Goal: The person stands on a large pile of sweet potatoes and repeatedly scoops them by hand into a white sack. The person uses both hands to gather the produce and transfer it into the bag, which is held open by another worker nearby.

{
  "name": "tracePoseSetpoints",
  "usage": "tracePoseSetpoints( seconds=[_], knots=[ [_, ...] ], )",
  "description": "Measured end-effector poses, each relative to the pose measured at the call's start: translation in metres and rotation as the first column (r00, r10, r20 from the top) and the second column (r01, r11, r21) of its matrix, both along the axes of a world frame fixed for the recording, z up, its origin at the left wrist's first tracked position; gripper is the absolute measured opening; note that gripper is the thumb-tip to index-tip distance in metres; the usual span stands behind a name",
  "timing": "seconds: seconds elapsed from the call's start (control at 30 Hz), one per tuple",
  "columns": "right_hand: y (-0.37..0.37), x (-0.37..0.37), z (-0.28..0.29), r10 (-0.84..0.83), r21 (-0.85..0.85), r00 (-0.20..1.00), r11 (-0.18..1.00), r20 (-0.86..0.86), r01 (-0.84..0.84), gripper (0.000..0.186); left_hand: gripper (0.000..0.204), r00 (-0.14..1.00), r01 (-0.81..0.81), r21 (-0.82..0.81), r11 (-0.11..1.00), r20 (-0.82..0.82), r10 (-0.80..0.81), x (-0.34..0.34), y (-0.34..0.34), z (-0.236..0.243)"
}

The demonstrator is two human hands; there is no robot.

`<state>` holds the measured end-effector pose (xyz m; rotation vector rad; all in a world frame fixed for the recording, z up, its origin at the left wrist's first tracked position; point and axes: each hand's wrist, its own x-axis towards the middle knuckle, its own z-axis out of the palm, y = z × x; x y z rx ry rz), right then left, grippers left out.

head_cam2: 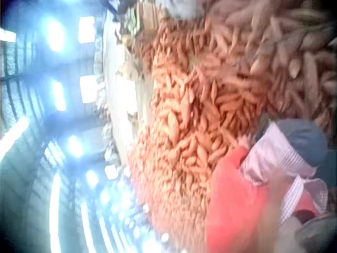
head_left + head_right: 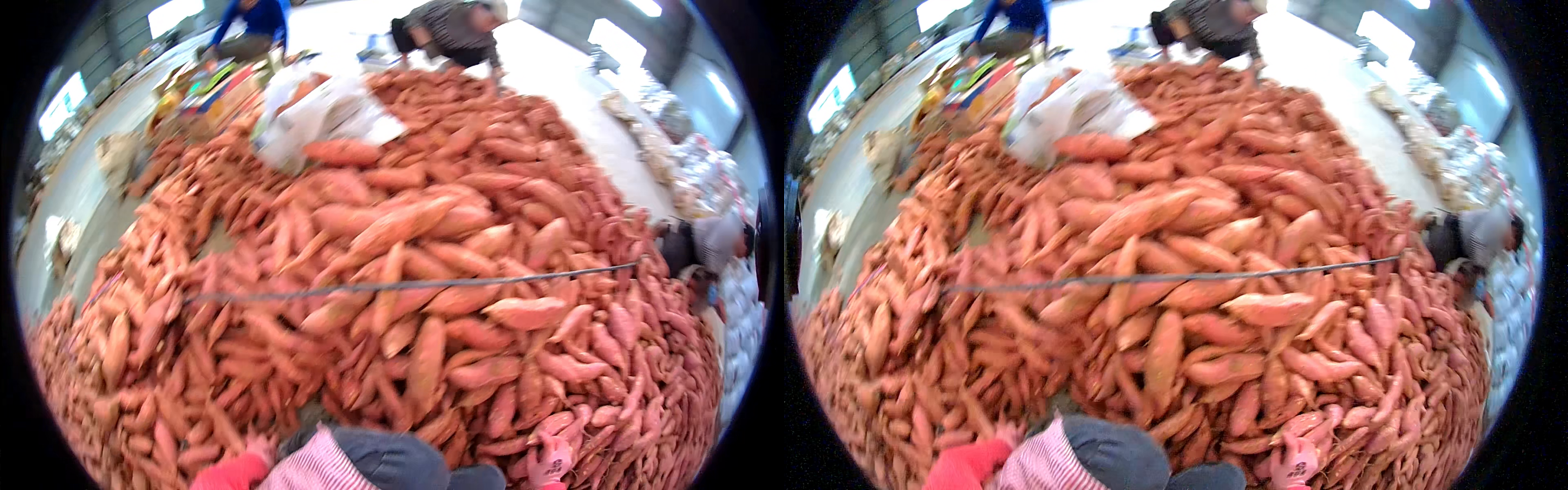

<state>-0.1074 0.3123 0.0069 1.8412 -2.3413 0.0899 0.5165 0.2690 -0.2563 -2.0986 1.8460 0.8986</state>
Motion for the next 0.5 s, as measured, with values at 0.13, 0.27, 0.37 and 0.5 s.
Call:
tracePoseSetpoints(
  seconds=[0.13,0.27,0.37,0.5],
  knots=[
    [0.002,-0.007,-0.043,0.065,-0.116,0.989,0.992,0.13,-0.05,0.046,0.018,0.864,0.493,-0.11,0.863,0.183,-0.47,0.024,-0.001,0.154],
    [-0.001,0.001,-0.025,0.096,-0.014,0.994,0.995,0.052,-0.096,0.037,0.018,0.847,0.338,-0.096,0.936,0.464,-0.258,0.028,-0.001,0.237],
    [-0.002,0.006,-0.018,0.105,0.002,0.992,0.994,0.065,-0.105,0.04,0.022,0.757,-0.029,0.071,0.997,0.653,-0.025,0.107,0.035,0.241],
    [-0.005,0.008,-0.014,0.056,0.029,0.991,0.998,0.124,-0.061,0.039,0.039,0.411,-0.519,0.112,0.847,0.902,0.133,0.149,0.033,0.267]
  ],
)
